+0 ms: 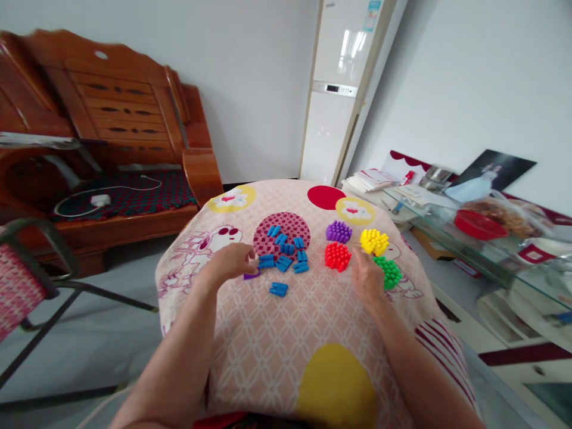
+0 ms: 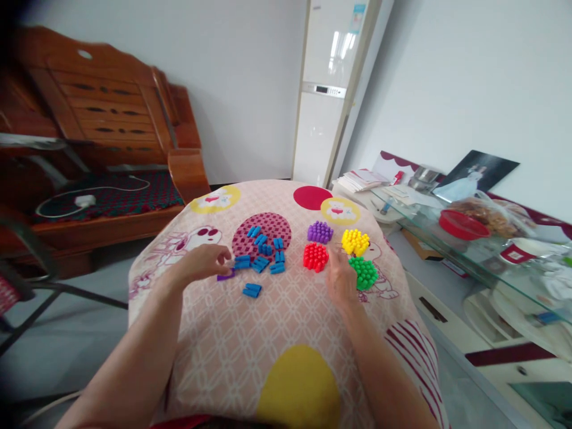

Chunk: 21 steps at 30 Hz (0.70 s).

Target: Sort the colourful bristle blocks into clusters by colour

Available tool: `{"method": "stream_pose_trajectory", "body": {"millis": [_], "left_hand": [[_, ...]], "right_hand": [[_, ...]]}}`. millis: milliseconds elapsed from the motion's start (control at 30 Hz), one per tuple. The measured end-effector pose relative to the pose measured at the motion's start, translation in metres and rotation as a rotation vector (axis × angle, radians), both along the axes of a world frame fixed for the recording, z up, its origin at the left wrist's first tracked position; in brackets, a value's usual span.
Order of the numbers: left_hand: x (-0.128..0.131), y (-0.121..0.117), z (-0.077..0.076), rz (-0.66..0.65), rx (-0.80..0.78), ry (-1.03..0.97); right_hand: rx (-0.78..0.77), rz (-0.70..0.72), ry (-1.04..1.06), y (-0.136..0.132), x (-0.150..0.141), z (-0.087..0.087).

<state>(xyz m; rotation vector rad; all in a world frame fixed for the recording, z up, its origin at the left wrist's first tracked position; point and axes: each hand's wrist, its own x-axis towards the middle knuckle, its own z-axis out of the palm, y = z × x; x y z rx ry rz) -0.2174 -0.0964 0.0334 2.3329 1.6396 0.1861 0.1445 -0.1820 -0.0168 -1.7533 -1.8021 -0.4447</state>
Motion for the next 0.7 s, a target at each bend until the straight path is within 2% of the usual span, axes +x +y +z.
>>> {"method": "stream_pose_trajectory", "body": {"millis": [67, 167, 267, 367, 533, 700], "left_hand": [[-0.003, -0.007, -0.014, -0.002, -0.034, -0.001], [-0.005, -0.012, -0.020, -0.005, -0.014, 0.000], [-0.001, -0.013, -0.010, -0.025, 0.030, -0.017], [0.013, -0.011, 0.005, -0.072, 0.069, -0.144], [0.068, 0.001, 0.022, -0.099, 0.196, -0.347], [0.140, 0.027, 0.015, -0.175, 0.231, -0.506]], "right_hand": [[0.035, -0.029, 0.005, -0.008, -0.002, -0.002], [0.031, -0.013, 0.045, -0.012, -0.001, -0.008], [-0.022, 0.028, 0.074, -0.010, 0.000, -0.016], [-0.046, 0.028, 0.098, -0.008, 0.000, -0.021], [-0.059, 0.035, 0.129, -0.009, -0.001, -0.019], [-0.024, 0.025, 0.193, -0.008, -0.001, -0.019]]}}
